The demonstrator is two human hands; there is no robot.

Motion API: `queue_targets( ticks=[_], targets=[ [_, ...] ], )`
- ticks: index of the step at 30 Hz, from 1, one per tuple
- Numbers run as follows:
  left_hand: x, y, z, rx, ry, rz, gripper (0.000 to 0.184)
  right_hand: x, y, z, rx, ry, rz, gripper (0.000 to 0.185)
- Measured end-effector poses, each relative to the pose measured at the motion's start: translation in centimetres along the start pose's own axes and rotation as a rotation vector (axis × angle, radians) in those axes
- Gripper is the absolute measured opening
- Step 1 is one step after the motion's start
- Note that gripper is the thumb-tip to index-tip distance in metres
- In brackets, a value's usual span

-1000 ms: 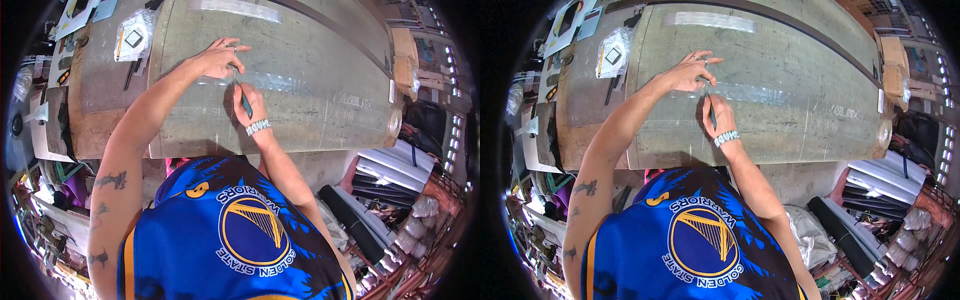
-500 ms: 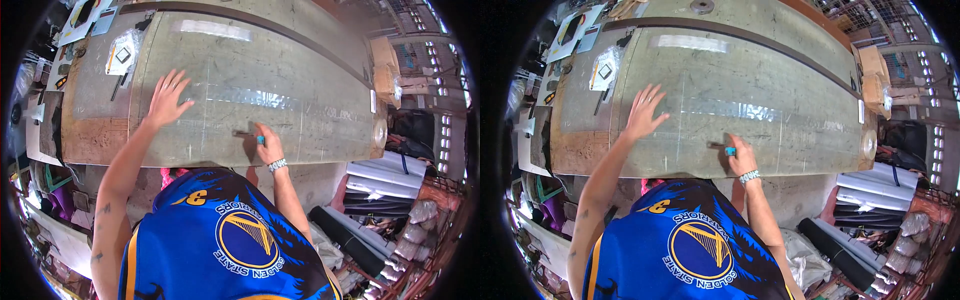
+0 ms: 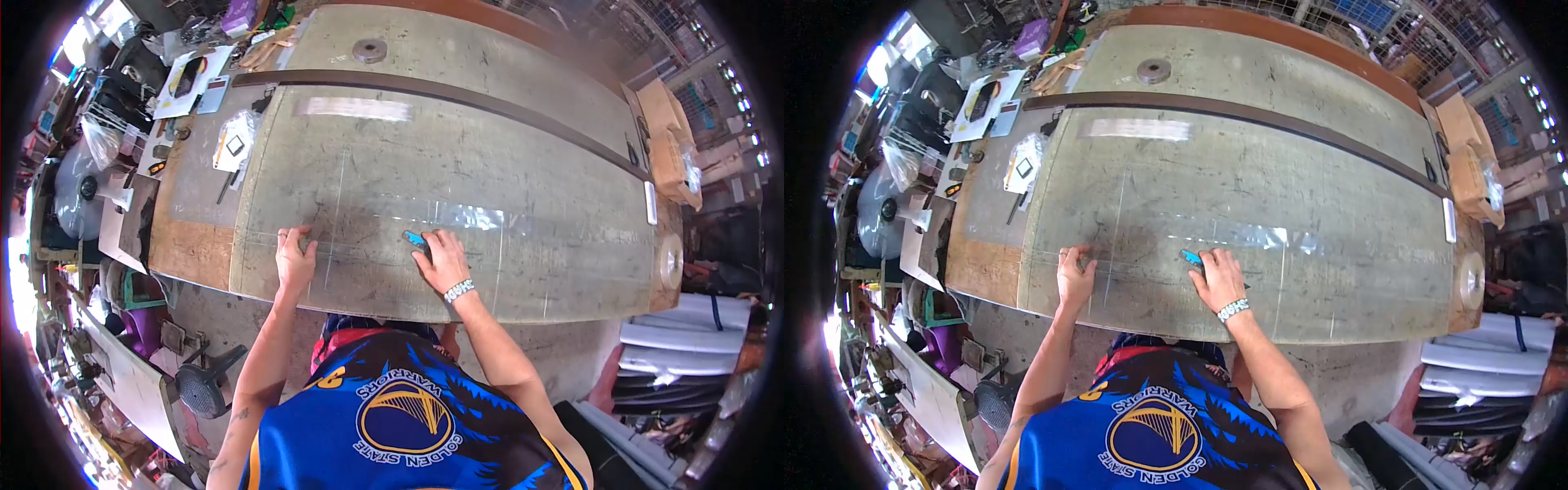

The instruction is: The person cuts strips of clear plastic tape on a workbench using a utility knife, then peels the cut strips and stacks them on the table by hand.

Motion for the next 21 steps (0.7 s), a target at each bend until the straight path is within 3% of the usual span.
queue_targets(
  ticks=[3, 4, 6, 8, 9, 11, 15, 19, 21],
  targets=[
    [-0.6, 0.2, 0.5, 0.095, -0.339, 0.224, 0.038, 2.2, -1.5, -1.4, -0.096, -0.057, -0.122, 0.038],
    [-1.8, 0.7, 0.9, 0.13, -0.272, 0.353, 0.038, 2.7, -0.5, -1.6, -0.133, -0.11, -0.181, 0.04],
    [-4.6, 1.9, 2.0, 0.199, -0.128, 0.606, 0.039, 2.7, 4.0, -1.2, 0.396, 0.331, -0.79, 0.045],
    [-9.4, 2.0, 2.3, 0.391, -0.297, 0.779, 0.039, 5.1, 4.7, 0.0, 0.845, 0.778, -1.313, 0.051],
    [-11.1, 2.2, 2.4, 0.486, -0.377, 0.867, 0.04, 6.0, 4.2, 0.0, 0.895, 0.764, -1.44, 0.049],
    [-12.1, 2.9, 1.9, 0.567, -0.336, 0.968, 0.039, 7.2, 3.4, 0.3, 0.98, 0.715, -1.69, 0.046],
    [-13.5, 2.5, -1.1, 0.724, -0.426, 1.027, 0.039, 5.3, 3.4, -1.6, 0.786, 0.641, -1.762, 0.022],
    [-12.0, 3.0, -4.5, 0.932, -0.469, 0.942, 0.049, 4.1, 1.3, -5.0, 0.723, 0.546, -1.418, 0.014],
    [-10.7, 3.1, -7.0, 0.879, -0.203, 0.855, 0.051, 3.1, 0.2, -7.5, 0.624, 0.553, -1.248, 0.013]
  ],
)
Point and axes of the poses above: each hand's wrist, its own z-axis away from the middle knuckle, its own y-axis out of the palm, x = y × z, the point moved 5 cm from there along -z, towards the middle knuckle, and after that the axes turned 9 degrees about z, right-handed, at the moved point
